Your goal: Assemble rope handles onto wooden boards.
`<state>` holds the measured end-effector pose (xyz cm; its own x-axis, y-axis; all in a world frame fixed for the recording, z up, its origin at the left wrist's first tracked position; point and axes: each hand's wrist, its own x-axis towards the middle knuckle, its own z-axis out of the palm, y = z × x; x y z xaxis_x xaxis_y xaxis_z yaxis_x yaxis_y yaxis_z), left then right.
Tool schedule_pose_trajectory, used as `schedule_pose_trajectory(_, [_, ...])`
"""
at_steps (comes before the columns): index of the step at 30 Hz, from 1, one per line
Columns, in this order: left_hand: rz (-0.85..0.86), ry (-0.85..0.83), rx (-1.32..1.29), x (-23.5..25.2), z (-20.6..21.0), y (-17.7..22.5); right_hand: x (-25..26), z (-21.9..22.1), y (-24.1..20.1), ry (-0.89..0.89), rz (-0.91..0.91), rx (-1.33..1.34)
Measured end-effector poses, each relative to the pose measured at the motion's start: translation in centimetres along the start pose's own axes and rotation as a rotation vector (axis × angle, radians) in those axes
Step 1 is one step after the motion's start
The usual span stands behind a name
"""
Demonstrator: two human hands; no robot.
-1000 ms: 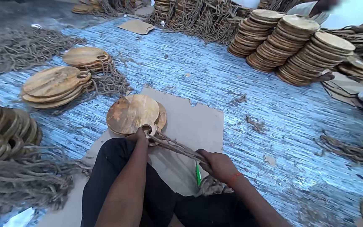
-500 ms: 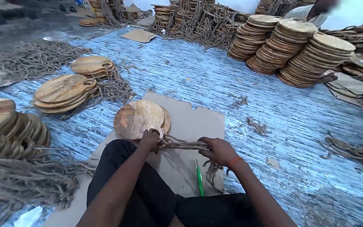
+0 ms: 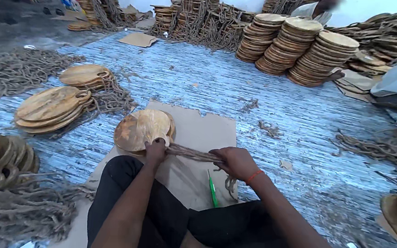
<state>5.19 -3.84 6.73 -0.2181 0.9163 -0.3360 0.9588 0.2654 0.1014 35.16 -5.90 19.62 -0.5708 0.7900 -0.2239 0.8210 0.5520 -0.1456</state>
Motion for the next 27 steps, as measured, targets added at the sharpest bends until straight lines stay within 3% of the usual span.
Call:
schedule_pose_trajectory(3, [-0.138,0.025,-0.001,0.1,-0.9,-0.5,0.7,2.0,2.0,-0.03,0.075,0.002])
schedule_pose_trajectory(6, [-0.237,-0.093,-0.043,0.9,0.0,-1.3,3.1,4.7,3.0,-0.018,0.095,0.067])
schedule_pose_trajectory(8, [-0.248,-0.159,-0.056,1.1,0.4,-1.5,4.2,6.0,3.8,0.034,0.097,0.158])
schedule_pose_trajectory(11, [-0.211,-0.09,-0.036,0.7,0.2,-0.9,4.9,6.0,5.2,0.085,0.108,0.266])
schedule_pose_trajectory(14, [-0.044,0.036,-0.058,0.1,-0.4,0.2,4.5,4.5,5.7,0.074,0.119,0.315])
schedule_pose_trajectory(16, [0.218,0.12,-0.116,0.2,0.3,0.9,3.9,4.3,6.6,0.087,0.125,0.357])
schedule_pose_trajectory(19, [0.536,-0.005,-0.097,1.3,2.6,2.4,3.0,5.8,8.4,0.113,0.135,0.337])
schedule_pose_trajectory(22, [0.521,-0.205,0.068,2.0,3.7,3.5,2.3,7.6,10.2,0.082,0.229,0.197])
schedule_pose_trajectory(27, [0.521,-0.216,0.138,1.9,3.9,4.6,-1.0,11.6,14.7,0.016,0.577,0.044])
